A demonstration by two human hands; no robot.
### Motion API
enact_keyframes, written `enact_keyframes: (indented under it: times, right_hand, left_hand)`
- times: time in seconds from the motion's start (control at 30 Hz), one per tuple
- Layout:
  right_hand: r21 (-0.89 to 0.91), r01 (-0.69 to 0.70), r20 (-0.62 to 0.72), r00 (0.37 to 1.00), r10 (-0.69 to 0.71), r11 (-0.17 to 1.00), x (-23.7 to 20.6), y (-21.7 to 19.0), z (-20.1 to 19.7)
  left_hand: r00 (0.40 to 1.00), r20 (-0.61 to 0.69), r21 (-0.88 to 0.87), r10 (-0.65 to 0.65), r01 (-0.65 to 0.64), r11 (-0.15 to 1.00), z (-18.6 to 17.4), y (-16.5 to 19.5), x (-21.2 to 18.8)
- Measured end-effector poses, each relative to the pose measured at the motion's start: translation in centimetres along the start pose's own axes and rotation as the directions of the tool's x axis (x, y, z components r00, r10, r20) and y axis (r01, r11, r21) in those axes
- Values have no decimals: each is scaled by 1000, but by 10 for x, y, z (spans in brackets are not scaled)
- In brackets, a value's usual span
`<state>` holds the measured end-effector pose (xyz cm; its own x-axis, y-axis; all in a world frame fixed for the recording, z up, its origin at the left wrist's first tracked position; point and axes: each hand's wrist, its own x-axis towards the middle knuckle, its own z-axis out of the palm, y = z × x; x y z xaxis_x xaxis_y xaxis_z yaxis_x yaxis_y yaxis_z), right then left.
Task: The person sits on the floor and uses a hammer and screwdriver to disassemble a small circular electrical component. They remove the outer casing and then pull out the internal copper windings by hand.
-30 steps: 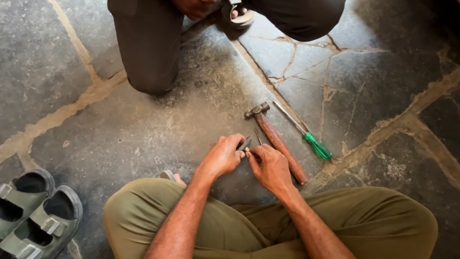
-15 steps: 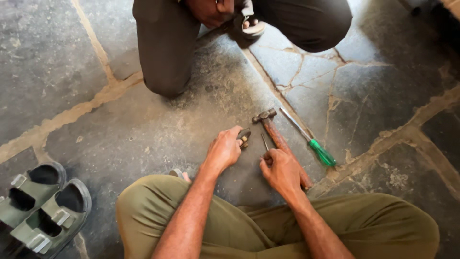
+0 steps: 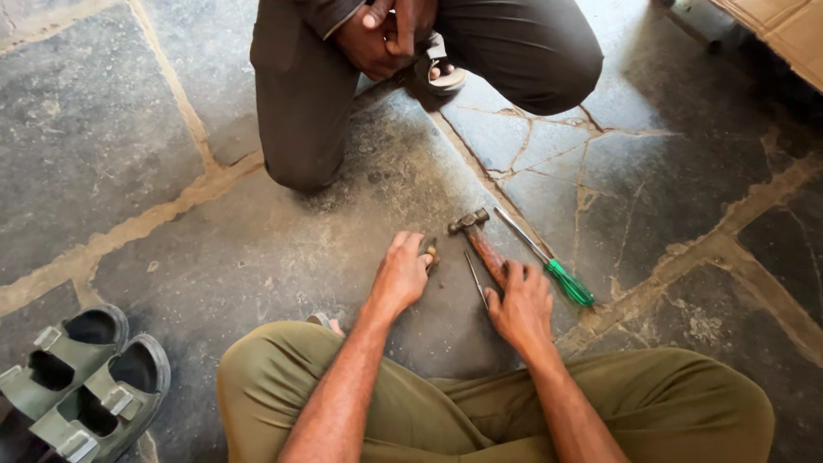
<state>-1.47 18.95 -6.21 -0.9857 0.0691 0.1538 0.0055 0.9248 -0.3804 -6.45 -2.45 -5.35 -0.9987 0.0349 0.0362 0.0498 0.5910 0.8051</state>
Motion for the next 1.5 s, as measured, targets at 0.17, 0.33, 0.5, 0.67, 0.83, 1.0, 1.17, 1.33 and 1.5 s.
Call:
enact_keyframes:
  times: [0.17, 0.33, 0.5, 0.67, 0.83, 1.0, 1.17, 1.33, 1.5]
  right_hand:
    - [43, -138, 224, 967, 125, 989, -1, 6, 9]
    - [199, -139, 139, 984, 113, 970, -4, 5, 10]
    - [445, -567, 480, 804, 350, 693, 1, -9, -3]
    - [544, -447, 422, 877, 229, 710, -7, -15, -24]
    - [687, -405, 409, 902, 139, 603, -11, -19, -29]
    - [677, -384, 348, 919, 187, 628, -14, -27, -43]
    - [546, -207, 161, 977, 141, 812, -20, -37, -72]
    - [442, 31, -6, 999, -32, 896, -31, -47, -69]
    - [315, 32, 120, 990, -73, 949, -27, -51, -45]
  left_hand:
    - [997, -50, -29, -51, 49, 998, -2, -4, 6]
    - [981, -195, 58, -14, 25, 998, -8, 0, 4]
    - [931, 96, -100, -352, 361, 927, -14, 8, 2]
    - [964, 65, -123, -257, 264, 957, -9, 10, 3]
    - [970, 44, -259, -237, 241, 935, -9, 9, 5]
    - [960, 131, -184, -247, 268, 946, -10, 7, 4]
    - [975, 136, -236, -176, 205, 950, -8, 4, 4]
    - [969, 85, -159, -232, 243, 957, -11, 0, 5]
    - [988, -47, -84, -144, 140, 987, -9, -4, 7]
